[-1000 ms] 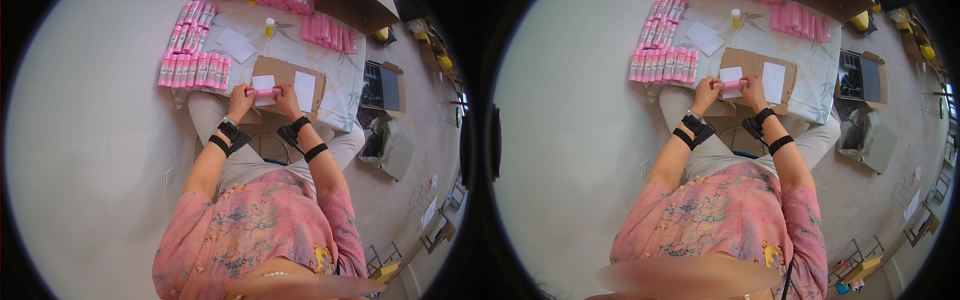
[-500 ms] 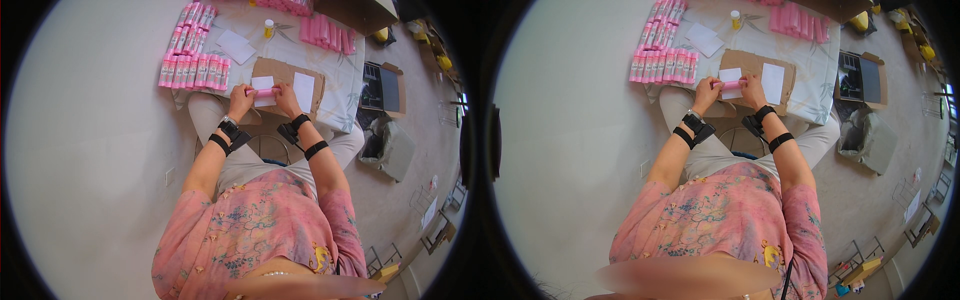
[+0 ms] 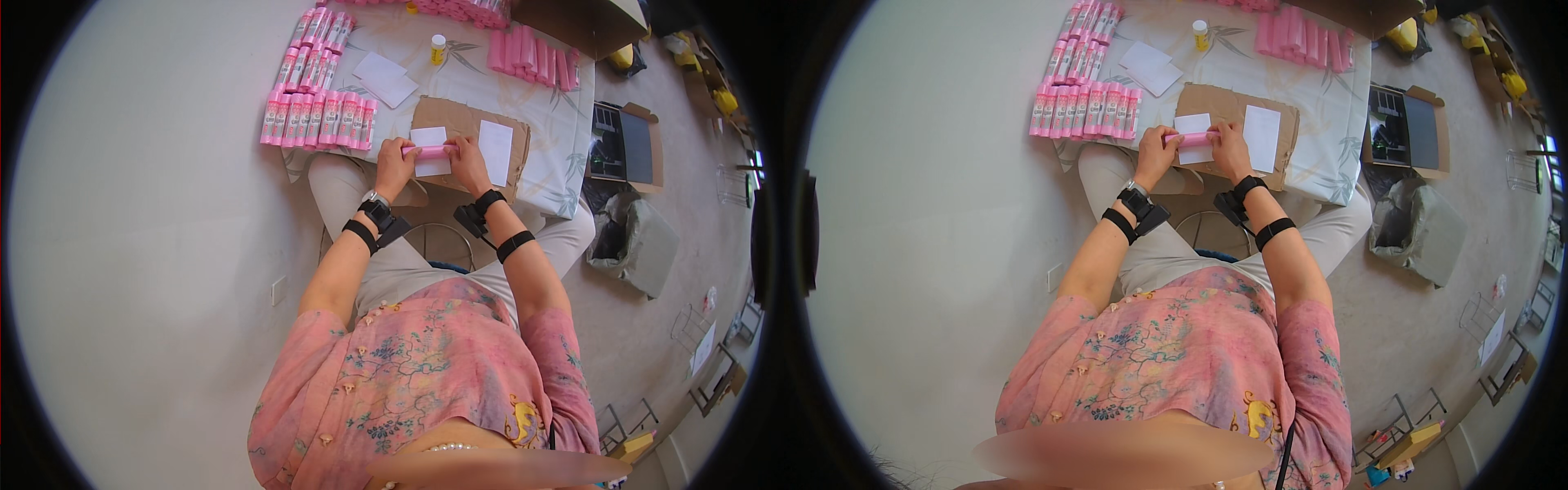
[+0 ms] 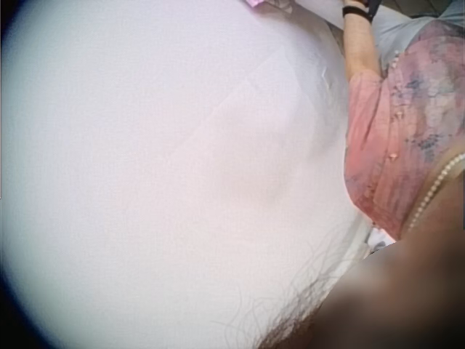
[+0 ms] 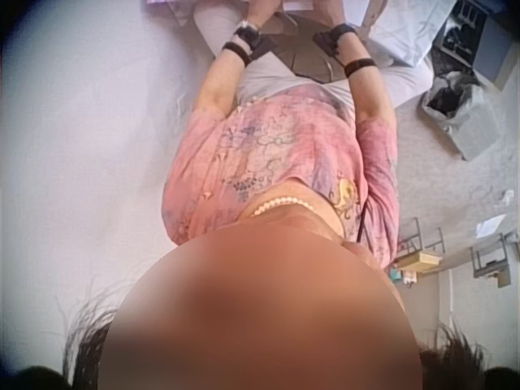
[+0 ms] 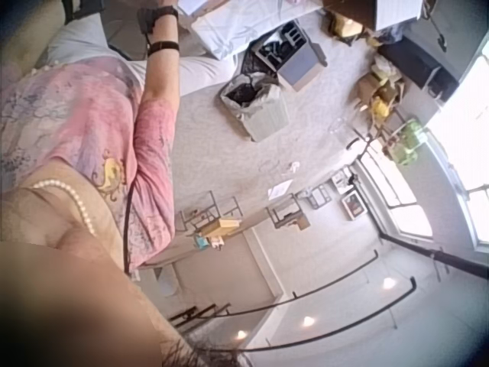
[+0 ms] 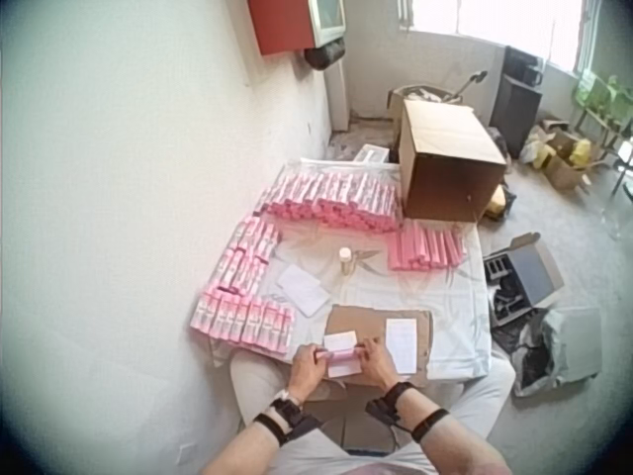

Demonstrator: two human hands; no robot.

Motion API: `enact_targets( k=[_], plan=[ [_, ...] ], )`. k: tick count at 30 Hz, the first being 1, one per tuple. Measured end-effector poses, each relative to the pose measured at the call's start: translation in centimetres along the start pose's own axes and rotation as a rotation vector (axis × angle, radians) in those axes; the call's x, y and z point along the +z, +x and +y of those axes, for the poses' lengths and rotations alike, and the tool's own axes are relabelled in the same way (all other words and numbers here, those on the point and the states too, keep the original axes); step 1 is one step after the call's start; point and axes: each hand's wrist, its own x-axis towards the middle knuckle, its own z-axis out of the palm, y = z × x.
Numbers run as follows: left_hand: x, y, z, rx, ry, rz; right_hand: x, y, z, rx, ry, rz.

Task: Applying white adhesive labels to pink cylindrical products using a glue stick.

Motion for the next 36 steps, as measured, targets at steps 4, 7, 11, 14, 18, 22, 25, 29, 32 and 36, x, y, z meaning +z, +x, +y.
enact_targets(
  k=[4, 7, 11, 14, 18, 22, 25, 29, 32, 36],
  plan=[
    [-0.1, -0.3, 0.4, -0.048, -0.042, -0.026, -0.1, -0.2, 0.0, 0.0, 0.026, 0.004],
    [-0.1, -0.4, 0.6, -0.03, -0.058, -0.005, -0.2, -0.1, 0.0, -0.054, 0.036, 0.019],
    [-0.2, -0.7, 0.8, -0.023, -0.047, 0.003, -0.7, -0.2, -0.2, -0.075, 0.012, 0.018],
    [-0.5, -1.0, 1.0, -0.016, -0.043, 0.003, -1.4, -0.3, -0.9, -0.081, -0.004, -0.016],
    [-1.0, -1.5, 1.7, -0.015, -0.015, -0.009, -2.6, -0.1, -1.2, -0.112, -0.046, -0.093],
    [-1.5, -1.9, 2.5, -0.067, -0.03, -0.065, -3.0, -0.1, -0.7, -0.293, -0.174, -0.056],
    [-1.8, -2.2, 2.5, -0.079, -0.013, -0.096, -3.4, -0.2, -0.8, -0.266, -0.151, -0.155],
    [-1.8, -2.4, 2.5, 0.026, 0.019, -0.051, -3.5, -0.2, -0.7, -0.31, -0.157, -0.168],
    [-1.9, -3.1, 2.5, 0.034, 0.005, -0.056, -3.3, -1.0, -0.9, -0.29, -0.191, -0.191],
    [-1.9, -2.9, 2.5, 0.078, 0.017, -0.047, -3.3, -0.9, -0.7, -0.338, -0.205, -0.177]
  ],
)
